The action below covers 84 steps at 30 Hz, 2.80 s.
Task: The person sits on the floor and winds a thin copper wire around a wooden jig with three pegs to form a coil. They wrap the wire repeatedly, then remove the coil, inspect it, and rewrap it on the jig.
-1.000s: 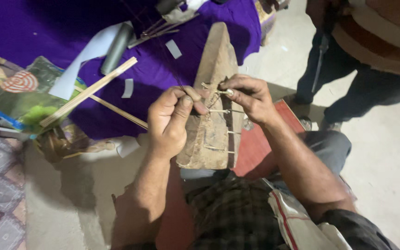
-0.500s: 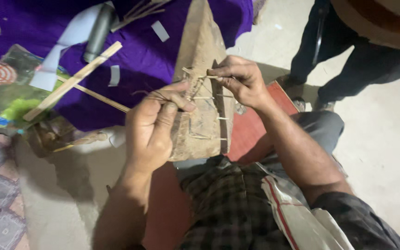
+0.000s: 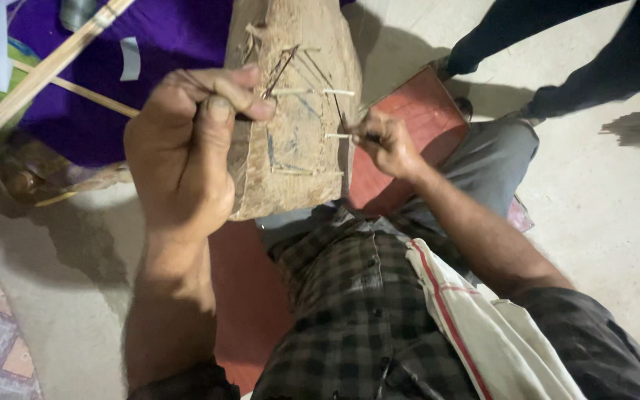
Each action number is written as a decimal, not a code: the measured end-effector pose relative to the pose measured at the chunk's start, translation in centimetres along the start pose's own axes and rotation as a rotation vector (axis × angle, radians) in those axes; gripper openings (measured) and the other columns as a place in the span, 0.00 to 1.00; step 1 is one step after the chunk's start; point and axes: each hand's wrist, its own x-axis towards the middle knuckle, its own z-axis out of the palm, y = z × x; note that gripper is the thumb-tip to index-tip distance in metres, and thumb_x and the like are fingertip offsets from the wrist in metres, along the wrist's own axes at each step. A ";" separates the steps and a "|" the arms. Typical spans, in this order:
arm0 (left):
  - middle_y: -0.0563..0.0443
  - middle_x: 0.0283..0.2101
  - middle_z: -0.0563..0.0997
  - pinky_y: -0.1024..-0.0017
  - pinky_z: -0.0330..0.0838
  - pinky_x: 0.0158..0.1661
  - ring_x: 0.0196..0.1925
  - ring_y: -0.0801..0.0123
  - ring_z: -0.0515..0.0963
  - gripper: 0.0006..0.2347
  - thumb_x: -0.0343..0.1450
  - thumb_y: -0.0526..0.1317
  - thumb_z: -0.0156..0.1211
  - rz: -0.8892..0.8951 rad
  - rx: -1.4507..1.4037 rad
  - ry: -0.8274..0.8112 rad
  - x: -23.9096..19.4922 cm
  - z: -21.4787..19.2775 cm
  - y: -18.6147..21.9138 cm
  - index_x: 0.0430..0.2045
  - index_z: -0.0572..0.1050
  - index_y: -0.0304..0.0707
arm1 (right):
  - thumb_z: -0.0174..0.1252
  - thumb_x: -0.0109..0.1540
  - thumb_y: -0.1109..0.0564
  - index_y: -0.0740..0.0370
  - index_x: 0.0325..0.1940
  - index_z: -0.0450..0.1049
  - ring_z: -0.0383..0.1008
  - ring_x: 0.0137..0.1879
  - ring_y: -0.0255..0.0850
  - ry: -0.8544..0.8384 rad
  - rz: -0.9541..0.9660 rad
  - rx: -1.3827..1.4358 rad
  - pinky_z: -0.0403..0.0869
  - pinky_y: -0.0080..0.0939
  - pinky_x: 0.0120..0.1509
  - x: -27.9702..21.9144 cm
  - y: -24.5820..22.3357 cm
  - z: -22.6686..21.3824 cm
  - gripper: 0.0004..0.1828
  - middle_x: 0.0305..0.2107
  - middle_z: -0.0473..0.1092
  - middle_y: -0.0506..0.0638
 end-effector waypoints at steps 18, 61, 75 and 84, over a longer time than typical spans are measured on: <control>0.44 0.39 0.84 0.63 0.79 0.58 0.52 0.58 0.84 0.07 0.79 0.28 0.48 -0.157 0.122 0.014 1.2 3.6 2.6 0.37 0.76 0.28 | 0.67 0.54 0.57 0.52 0.27 0.73 0.68 0.28 0.34 -0.231 -0.997 -1.007 0.70 0.35 0.27 5.1 -25.7 -6.2 0.08 0.22 0.64 0.43; 0.41 0.39 0.83 0.62 0.80 0.63 0.48 0.63 0.85 0.07 0.85 0.32 0.48 -0.126 -0.076 0.046 -0.1 1.6 -0.3 0.40 0.73 0.29 | 0.62 0.71 0.52 0.62 0.29 0.74 0.61 0.26 0.29 0.153 0.289 0.145 0.61 0.35 0.28 0.3 3.4 0.0 0.18 0.19 0.66 0.42; 0.45 0.40 0.84 0.66 0.82 0.60 0.49 0.62 0.86 0.07 0.84 0.30 0.49 -0.160 0.019 0.065 -0.1 2.9 0.3 0.40 0.75 0.30 | 0.65 0.55 0.61 0.61 0.28 0.76 0.73 0.27 0.38 -0.028 -0.650 -0.718 0.75 0.41 0.28 -2.1 -18.3 -1.3 0.04 0.21 0.71 0.49; 0.42 0.41 0.85 0.68 0.83 0.48 0.44 0.63 0.87 0.06 0.80 0.30 0.52 -0.146 0.137 0.056 0.7 3.7 1.1 0.38 0.77 0.28 | 0.71 0.51 0.54 0.53 0.25 0.75 0.74 0.30 0.38 -0.047 -1.109 -0.945 0.70 0.34 0.30 10.3 -25.5 -10.8 0.09 0.21 0.69 0.45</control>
